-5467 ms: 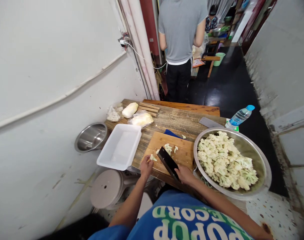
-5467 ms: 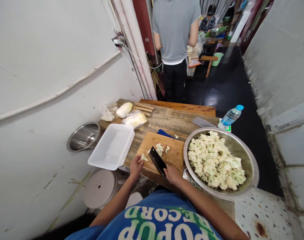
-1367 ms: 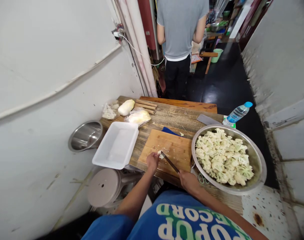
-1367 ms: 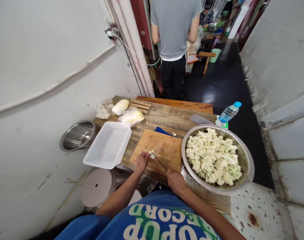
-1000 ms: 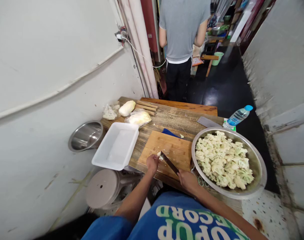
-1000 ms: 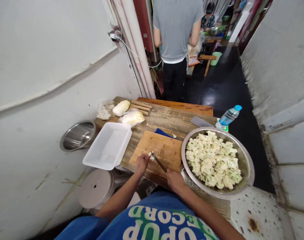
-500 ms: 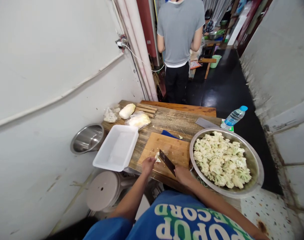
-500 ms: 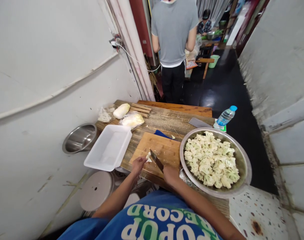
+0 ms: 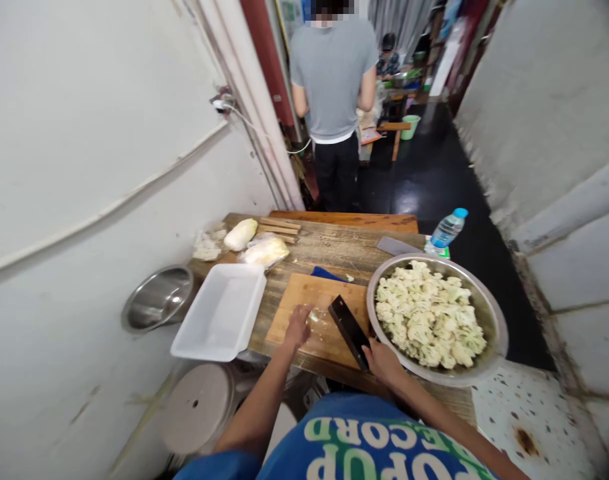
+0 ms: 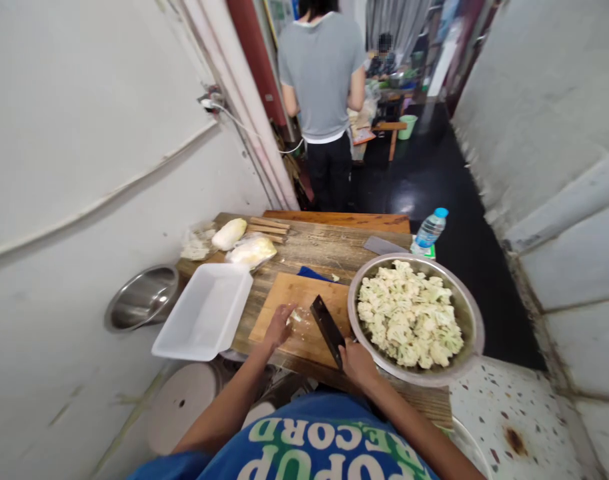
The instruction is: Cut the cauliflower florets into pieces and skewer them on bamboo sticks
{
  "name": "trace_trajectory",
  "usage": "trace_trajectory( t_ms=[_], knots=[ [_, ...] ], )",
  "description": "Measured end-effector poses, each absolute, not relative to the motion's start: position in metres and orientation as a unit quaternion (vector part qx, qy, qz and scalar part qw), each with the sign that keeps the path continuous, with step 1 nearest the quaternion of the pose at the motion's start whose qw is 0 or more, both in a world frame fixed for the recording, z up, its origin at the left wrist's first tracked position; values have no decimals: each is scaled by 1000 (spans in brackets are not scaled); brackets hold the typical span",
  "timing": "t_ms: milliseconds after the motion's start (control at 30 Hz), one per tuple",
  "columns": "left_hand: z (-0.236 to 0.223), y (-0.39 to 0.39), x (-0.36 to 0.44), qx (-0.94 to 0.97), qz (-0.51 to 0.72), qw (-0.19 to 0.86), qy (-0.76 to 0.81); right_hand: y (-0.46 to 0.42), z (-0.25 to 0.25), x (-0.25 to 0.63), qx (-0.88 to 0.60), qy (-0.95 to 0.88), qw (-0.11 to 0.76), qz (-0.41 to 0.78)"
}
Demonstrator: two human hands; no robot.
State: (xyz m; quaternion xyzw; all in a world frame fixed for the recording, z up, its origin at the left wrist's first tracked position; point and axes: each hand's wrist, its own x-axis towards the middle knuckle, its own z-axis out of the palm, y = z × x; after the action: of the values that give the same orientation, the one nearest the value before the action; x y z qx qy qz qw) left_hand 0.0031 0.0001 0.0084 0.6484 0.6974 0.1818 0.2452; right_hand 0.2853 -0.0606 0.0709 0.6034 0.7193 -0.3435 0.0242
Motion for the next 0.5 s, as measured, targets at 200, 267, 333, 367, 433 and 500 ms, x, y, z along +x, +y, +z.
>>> trace_trajectory(
  t_ms=[200,267,333,367,433,500],
  knots=[
    [28,30,-2,695,89,215,681,-84,71,302,615,708,18,-346],
    [48,51,12,655,143,176,720,-91,69,307,615,706,19,-351],
    [72,70,50,683,218,157,679,-98,64,311,612,706,12,-357],
    [83,78,77,724,246,169,623,-101,61,313,610,706,5,-360],
    [101,94,142,790,262,207,514,-106,54,314,604,708,-9,-366],
    [108,107,209,810,261,238,467,-108,45,314,599,709,-25,-372]
  ],
)
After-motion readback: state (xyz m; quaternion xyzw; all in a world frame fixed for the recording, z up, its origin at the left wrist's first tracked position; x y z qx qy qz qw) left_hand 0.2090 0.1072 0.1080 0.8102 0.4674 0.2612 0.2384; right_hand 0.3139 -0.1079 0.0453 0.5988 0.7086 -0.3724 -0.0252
